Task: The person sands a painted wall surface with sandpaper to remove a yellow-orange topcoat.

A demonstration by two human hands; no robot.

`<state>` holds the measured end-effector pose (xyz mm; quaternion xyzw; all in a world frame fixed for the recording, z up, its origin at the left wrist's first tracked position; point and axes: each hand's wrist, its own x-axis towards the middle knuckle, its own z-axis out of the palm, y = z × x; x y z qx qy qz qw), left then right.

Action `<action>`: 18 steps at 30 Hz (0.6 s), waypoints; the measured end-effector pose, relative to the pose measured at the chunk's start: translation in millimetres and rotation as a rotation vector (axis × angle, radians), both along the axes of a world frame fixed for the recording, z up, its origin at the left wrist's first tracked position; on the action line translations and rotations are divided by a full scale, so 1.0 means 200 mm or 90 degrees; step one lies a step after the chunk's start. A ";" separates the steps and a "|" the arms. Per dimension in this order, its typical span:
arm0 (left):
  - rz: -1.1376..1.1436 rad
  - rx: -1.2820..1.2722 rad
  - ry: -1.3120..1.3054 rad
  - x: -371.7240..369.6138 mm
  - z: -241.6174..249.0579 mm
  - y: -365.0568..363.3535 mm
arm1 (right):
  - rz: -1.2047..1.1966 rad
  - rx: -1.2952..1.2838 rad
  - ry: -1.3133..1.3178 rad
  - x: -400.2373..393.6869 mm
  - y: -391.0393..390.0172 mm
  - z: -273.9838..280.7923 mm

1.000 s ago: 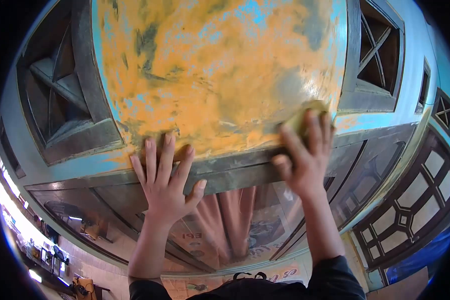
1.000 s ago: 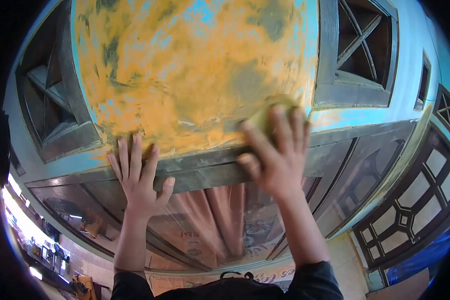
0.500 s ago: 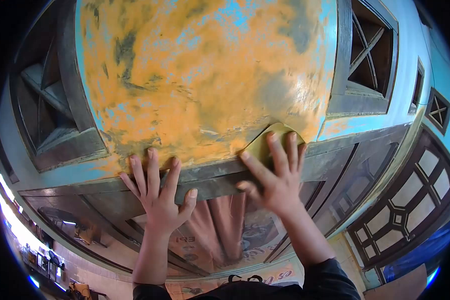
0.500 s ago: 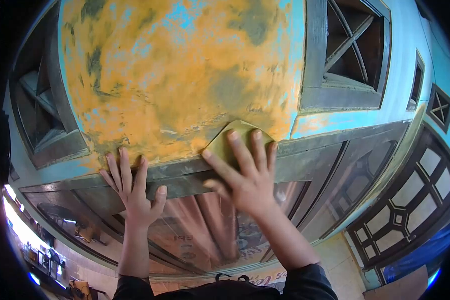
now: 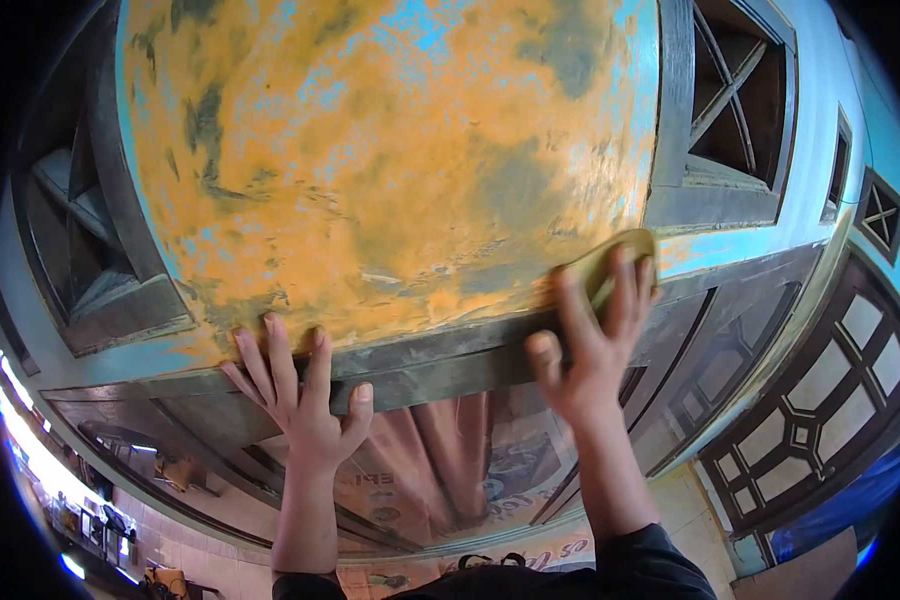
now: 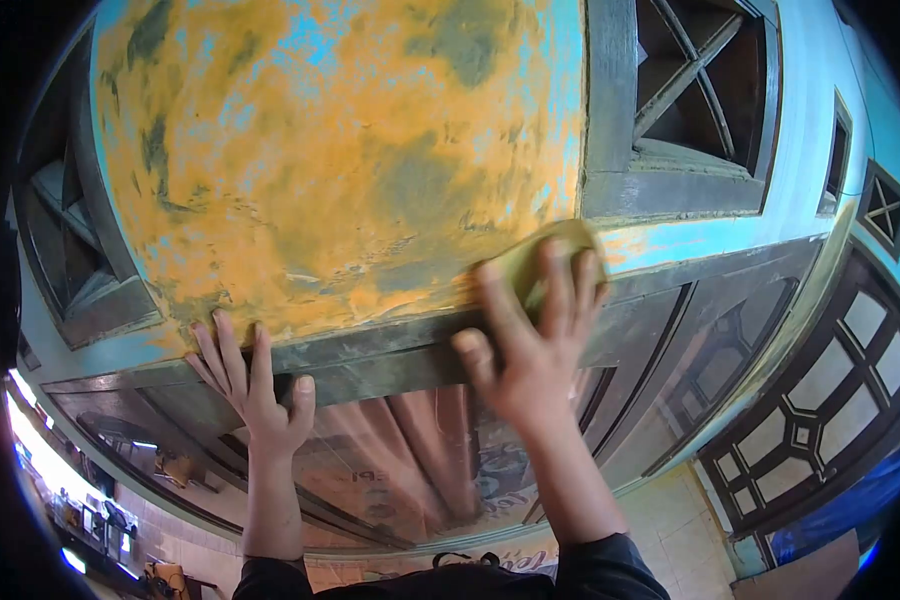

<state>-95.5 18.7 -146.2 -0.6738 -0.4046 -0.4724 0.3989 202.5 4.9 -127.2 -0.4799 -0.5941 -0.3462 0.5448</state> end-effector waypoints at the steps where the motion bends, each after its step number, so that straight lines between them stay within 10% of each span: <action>1: -0.007 -0.001 -0.009 0.02 0.00 0.00 | 0.018 -0.043 -0.071 -0.04 -0.02 -0.01; 18: -0.085 0.009 0.045 0.37 -0.01 0.00 | -0.017 -0.001 0.029 0.39 0.01 -0.02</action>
